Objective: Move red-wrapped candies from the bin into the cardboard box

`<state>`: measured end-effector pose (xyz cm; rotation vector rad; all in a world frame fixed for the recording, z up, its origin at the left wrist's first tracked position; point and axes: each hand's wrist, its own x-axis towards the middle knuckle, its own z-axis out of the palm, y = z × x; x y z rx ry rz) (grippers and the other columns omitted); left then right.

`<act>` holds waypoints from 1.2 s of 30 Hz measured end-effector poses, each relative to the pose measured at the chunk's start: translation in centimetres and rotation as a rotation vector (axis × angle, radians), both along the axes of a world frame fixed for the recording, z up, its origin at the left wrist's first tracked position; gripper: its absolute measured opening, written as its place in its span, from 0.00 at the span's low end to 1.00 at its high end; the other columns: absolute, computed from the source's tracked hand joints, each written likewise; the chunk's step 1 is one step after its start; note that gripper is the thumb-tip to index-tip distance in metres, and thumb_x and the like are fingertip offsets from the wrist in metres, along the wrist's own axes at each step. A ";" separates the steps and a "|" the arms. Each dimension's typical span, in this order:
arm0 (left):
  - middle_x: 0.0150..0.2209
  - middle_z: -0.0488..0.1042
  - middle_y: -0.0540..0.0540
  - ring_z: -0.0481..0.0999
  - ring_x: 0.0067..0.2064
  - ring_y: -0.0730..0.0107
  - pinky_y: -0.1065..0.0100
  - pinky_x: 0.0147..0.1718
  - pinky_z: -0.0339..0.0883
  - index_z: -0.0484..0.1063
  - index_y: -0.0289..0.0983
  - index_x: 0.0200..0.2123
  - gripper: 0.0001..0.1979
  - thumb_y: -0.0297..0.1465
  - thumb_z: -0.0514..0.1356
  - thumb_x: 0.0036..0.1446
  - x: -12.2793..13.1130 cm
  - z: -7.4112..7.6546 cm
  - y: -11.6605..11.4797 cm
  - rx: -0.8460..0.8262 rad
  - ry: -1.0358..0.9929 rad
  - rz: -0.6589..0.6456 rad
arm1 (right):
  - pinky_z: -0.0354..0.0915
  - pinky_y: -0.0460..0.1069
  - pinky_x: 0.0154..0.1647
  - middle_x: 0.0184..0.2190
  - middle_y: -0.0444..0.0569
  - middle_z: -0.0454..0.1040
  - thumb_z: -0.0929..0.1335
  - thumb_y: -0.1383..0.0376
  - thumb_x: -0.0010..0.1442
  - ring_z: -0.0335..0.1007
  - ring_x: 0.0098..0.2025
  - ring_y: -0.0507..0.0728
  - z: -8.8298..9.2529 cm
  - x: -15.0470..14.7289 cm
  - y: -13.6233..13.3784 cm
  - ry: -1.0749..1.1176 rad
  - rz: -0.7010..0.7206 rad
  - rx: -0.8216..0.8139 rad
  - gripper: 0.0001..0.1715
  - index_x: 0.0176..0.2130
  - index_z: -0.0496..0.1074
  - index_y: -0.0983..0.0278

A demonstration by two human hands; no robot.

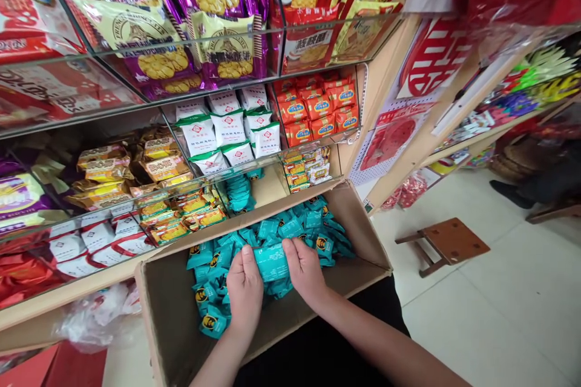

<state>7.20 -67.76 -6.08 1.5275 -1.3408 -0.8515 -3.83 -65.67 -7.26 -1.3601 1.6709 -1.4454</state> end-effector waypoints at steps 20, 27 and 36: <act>0.21 0.59 0.54 0.61 0.22 0.71 0.70 0.21 0.58 0.63 0.41 0.28 0.17 0.44 0.43 0.59 0.3 0.8 0.2 0.021 0.045 -0.095 | 0.50 0.46 0.23 0.18 0.40 0.51 0.54 0.59 0.63 0.50 0.21 0.50 0.0 -0.3 0.4 -0.031 -0.050 -0.022 0.18 0.23 0.50 0.61; 0.19 0.55 0.55 0.57 0.21 0.71 0.70 0.22 0.54 0.63 0.41 0.24 0.13 0.41 0.51 0.56 0.8 0.4 0.1 0.021 0.032 -0.143 | 0.51 0.46 0.23 0.18 0.40 0.51 0.54 0.58 0.63 0.50 0.21 0.51 0.4 0.2 0.6 -0.107 -0.001 -0.002 0.18 0.23 0.50 0.61; 0.19 0.56 0.55 0.55 0.23 0.73 0.71 0.22 0.52 0.61 0.39 0.18 0.18 0.44 0.55 0.53 0.6 1.8 0.3 -0.065 0.184 -0.074 | 0.49 0.46 0.22 0.19 0.39 0.49 0.55 0.59 0.62 0.47 0.21 0.49 2.0 0.0 0.8 -0.140 -0.038 -0.076 0.18 0.22 0.50 0.61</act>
